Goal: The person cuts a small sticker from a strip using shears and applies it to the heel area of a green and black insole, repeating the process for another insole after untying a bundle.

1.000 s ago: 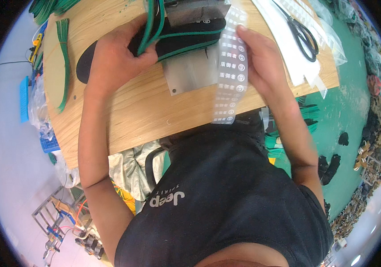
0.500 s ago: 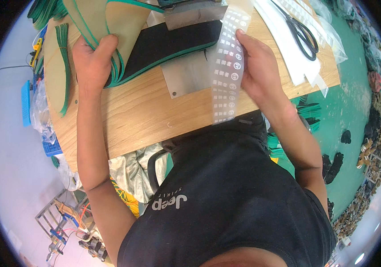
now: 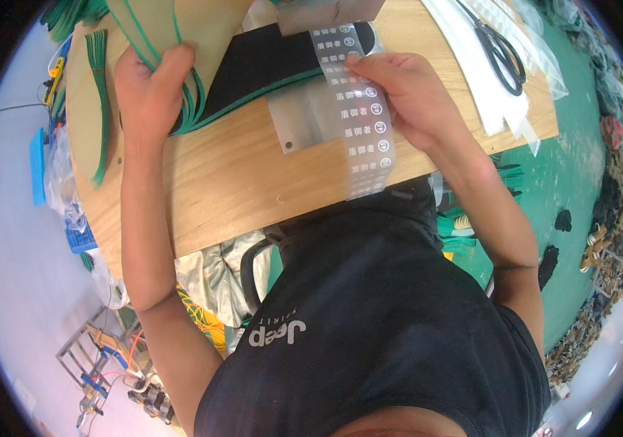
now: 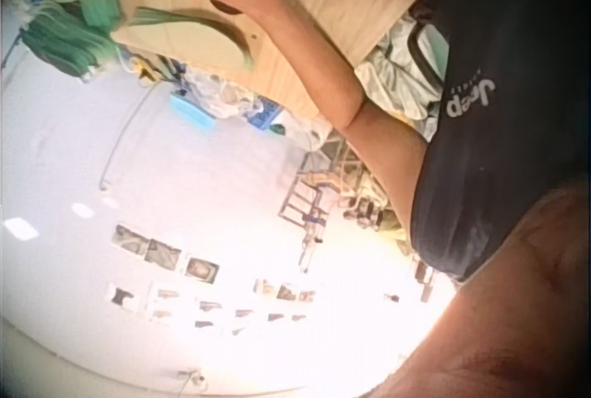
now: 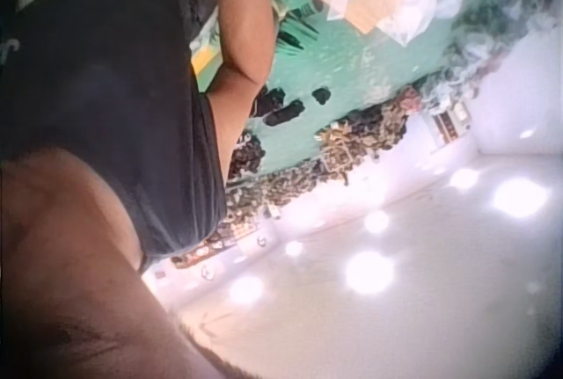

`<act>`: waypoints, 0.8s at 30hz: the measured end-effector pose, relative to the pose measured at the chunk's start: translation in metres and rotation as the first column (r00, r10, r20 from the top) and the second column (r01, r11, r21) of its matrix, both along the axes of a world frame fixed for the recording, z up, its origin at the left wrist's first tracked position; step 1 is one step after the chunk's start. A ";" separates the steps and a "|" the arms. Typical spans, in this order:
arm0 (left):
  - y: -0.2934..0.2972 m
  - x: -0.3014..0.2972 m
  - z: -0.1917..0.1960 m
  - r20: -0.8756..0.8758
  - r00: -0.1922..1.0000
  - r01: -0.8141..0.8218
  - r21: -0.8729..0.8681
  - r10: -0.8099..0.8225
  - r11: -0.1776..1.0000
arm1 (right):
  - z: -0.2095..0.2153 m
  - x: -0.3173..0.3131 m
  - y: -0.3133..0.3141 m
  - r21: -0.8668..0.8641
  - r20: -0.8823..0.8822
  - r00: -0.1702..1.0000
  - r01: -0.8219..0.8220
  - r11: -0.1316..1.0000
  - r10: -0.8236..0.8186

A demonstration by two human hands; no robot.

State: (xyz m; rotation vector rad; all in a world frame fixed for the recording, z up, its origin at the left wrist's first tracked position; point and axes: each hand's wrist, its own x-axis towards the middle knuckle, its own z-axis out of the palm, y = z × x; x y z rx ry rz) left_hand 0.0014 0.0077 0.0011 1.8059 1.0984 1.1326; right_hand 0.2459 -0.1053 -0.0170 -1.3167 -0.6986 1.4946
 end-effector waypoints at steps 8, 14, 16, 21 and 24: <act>-0.002 -0.001 0.000 -0.003 1.000 0.007 0.038 -0.007 0.999 | 0.002 0.001 -0.003 -0.027 0.013 1.000 -0.018 0.999 0.018; -0.007 0.005 0.001 -0.042 0.997 -0.057 0.055 0.059 0.997 | 0.000 0.004 -0.001 -0.046 0.038 0.998 -0.050 0.998 0.051; -0.009 0.006 0.002 -0.150 0.988 -0.032 0.010 0.034 0.999 | 0.001 0.001 -0.001 -0.048 0.015 1.000 -0.013 0.999 0.014; -0.012 0.012 0.006 -0.419 0.872 0.240 -0.082 -0.252 0.967 | 0.000 0.001 -0.001 -0.012 0.058 0.998 -0.018 1.000 0.019; -0.014 0.019 -0.001 -0.565 0.807 0.357 0.236 -0.171 0.904 | 0.003 0.003 -0.006 0.004 0.069 0.997 -0.019 1.000 0.019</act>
